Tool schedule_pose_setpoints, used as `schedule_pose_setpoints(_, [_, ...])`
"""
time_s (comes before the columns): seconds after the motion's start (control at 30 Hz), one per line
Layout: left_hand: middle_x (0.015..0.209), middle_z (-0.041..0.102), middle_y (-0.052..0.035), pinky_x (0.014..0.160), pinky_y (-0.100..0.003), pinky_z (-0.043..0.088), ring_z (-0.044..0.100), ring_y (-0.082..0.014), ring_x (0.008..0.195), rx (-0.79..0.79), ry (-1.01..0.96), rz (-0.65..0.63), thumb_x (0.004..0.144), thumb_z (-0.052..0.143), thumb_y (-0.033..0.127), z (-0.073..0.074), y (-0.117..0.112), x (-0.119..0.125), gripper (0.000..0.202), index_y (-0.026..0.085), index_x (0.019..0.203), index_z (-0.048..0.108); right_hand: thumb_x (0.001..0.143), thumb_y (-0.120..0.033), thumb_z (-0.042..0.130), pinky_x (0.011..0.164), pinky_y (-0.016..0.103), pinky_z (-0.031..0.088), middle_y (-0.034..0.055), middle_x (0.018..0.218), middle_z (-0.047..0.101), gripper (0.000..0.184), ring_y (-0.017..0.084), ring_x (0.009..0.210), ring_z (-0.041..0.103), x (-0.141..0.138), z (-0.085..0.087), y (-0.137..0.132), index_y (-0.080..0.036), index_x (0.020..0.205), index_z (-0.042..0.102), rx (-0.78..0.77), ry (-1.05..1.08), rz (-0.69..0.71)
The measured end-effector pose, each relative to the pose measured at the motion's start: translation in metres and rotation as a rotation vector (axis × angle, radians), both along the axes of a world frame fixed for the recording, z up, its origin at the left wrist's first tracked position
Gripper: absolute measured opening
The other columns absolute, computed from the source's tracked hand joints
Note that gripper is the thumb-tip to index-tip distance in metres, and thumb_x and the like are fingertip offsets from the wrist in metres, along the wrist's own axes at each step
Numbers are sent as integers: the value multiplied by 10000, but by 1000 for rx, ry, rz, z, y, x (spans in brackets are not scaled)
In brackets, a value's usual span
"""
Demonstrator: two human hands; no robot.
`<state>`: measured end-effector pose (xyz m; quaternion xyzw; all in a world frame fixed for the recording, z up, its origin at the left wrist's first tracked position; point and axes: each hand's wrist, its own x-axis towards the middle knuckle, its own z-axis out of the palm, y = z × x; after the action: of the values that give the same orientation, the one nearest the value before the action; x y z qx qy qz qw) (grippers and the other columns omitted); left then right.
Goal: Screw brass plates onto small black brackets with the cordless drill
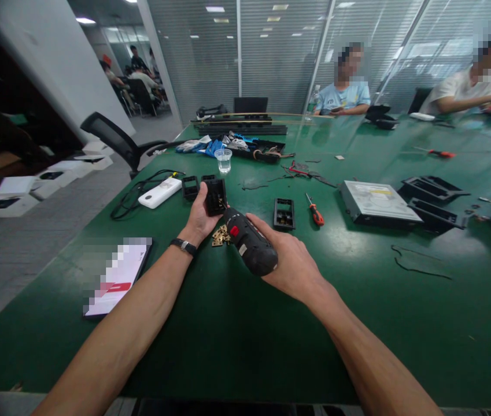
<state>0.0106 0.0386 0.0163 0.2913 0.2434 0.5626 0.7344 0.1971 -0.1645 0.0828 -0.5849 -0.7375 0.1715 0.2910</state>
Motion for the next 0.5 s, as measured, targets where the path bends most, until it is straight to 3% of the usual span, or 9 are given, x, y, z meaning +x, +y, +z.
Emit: schedule_pose_setpoints(0.5, [857, 701, -79, 723, -357, 519, 638, -191, 756, -21, -5, 5, 744, 809, 652, 3, -2, -1, 538, 170, 968, 723, 736, -166, 699, 824, 396, 571, 64, 1187, 778, 973, 303, 996, 757, -1, -2, 2, -355, 1622, 345, 7, -44, 8])
